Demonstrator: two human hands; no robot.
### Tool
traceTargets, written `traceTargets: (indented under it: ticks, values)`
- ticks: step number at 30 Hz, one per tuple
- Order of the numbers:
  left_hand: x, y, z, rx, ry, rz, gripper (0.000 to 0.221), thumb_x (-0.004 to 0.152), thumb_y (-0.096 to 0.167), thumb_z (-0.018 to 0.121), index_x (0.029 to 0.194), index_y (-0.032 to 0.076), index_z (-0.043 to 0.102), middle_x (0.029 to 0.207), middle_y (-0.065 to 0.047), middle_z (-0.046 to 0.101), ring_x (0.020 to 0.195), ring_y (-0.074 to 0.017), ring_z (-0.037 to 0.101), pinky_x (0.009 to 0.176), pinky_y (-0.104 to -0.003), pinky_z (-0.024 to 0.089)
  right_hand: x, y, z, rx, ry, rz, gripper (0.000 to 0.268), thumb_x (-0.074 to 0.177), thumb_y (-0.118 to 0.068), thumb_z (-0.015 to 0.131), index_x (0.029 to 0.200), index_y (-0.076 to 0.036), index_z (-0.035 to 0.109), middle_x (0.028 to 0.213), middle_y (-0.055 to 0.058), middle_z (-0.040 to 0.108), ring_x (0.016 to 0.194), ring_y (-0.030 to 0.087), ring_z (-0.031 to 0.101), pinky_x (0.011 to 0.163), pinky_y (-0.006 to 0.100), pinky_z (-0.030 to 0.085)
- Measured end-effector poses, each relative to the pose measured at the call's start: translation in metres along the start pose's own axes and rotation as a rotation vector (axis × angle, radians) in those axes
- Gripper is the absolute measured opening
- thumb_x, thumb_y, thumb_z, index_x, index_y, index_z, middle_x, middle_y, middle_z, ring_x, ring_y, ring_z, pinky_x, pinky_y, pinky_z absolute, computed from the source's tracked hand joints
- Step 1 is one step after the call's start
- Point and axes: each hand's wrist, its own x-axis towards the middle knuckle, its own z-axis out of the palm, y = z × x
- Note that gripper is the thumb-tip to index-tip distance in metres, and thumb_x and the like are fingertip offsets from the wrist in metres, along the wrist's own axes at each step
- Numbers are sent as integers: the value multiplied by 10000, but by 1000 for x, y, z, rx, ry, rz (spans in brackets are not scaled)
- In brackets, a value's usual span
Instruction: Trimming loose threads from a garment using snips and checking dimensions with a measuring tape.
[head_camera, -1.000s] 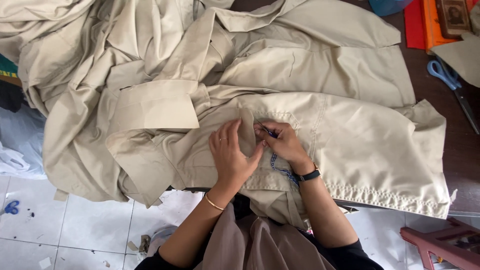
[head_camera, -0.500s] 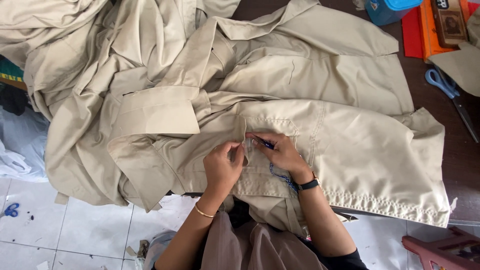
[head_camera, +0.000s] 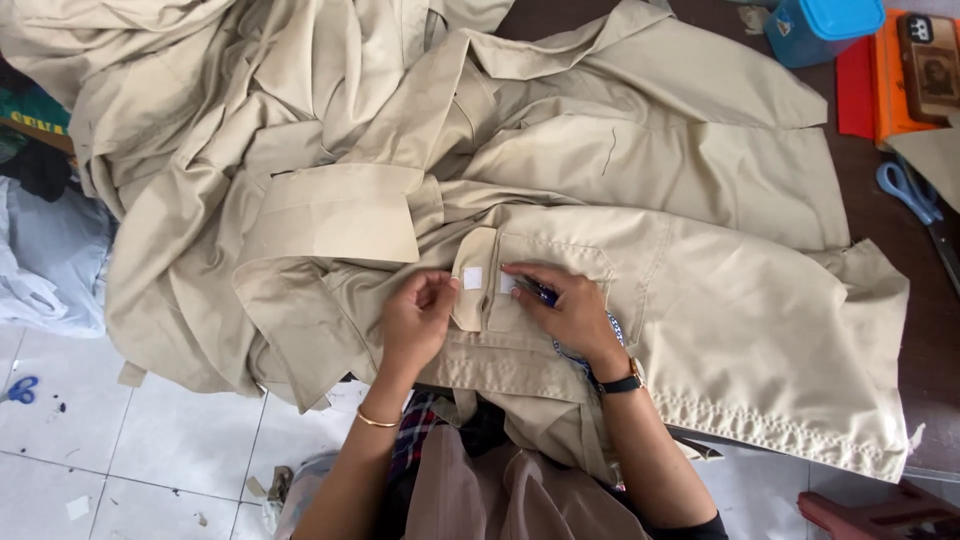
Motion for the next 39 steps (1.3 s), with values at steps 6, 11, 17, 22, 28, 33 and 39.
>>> traceTargets:
  ticks: [6, 11, 17, 22, 28, 33, 39]
  values:
    - [1, 14, 31, 16, 136, 225, 202, 800, 159, 707, 976, 62, 691, 787, -110, 700, 705, -187, 670, 594, -295, 540, -1, -2, 1, -60, 8, -18, 262, 764, -261, 690, 1015, -335, 701, 919, -39, 725, 923, 266, 655, 800, 420, 511]
    - [1, 16, 48, 0, 175, 415, 141, 809, 66, 702, 946, 83, 728, 754, -99, 704, 709, -228, 692, 587, -287, 552, -4, 18, 3, 129, 46, -59, 257, 795, -210, 683, 1050, -242, 695, 853, 32, 733, 879, 198, 685, 789, 364, 517]
    - [-2, 10, 52, 51, 240, 581, 181, 790, 18, 718, 942, 114, 736, 698, -40, 666, 640, -163, 650, 550, -228, 510, -11, 33, 22, 49, 219, -154, 91, 863, -170, 625, 933, -113, 637, 533, 55, 587, 486, 200, 571, 508, 301, 473]
    - [0, 3, 54, 60, 290, 710, 190, 732, -13, 763, 885, 96, 737, 665, -25, 638, 618, -166, 629, 542, -234, 504, -8, 35, 25, -267, 273, -289, 148, 883, -294, 610, 929, -156, 583, 469, 33, 510, 445, 269, 587, 438, 348, 452]
    - [1, 2, 55, 144, 320, 811, 201, 704, -45, 754, 836, 104, 731, 649, -15, 606, 602, -197, 609, 581, -276, 512, -9, 37, 26, -365, 287, -300, 137, 897, -304, 575, 915, -168, 563, 450, 28, 500, 430, 261, 585, 449, 338, 466]
    - [1, 5, 55, 157, 319, 847, 192, 709, -51, 749, 829, 96, 727, 642, -24, 591, 595, -207, 608, 578, -290, 506, -7, 42, 27, -364, 302, -288, 123, 901, -307, 570, 902, -185, 577, 458, 45, 524, 459, 284, 601, 449, 357, 465]
    - [-1, 8, 55, 159, 306, 822, 183, 715, -30, 754, 838, 102, 725, 666, -20, 607, 617, -197, 619, 584, -280, 507, -5, 24, 16, -123, 287, -190, 98, 921, -225, 534, 908, -160, 606, 484, 104, 517, 459, 290, 540, 476, 365, 447]
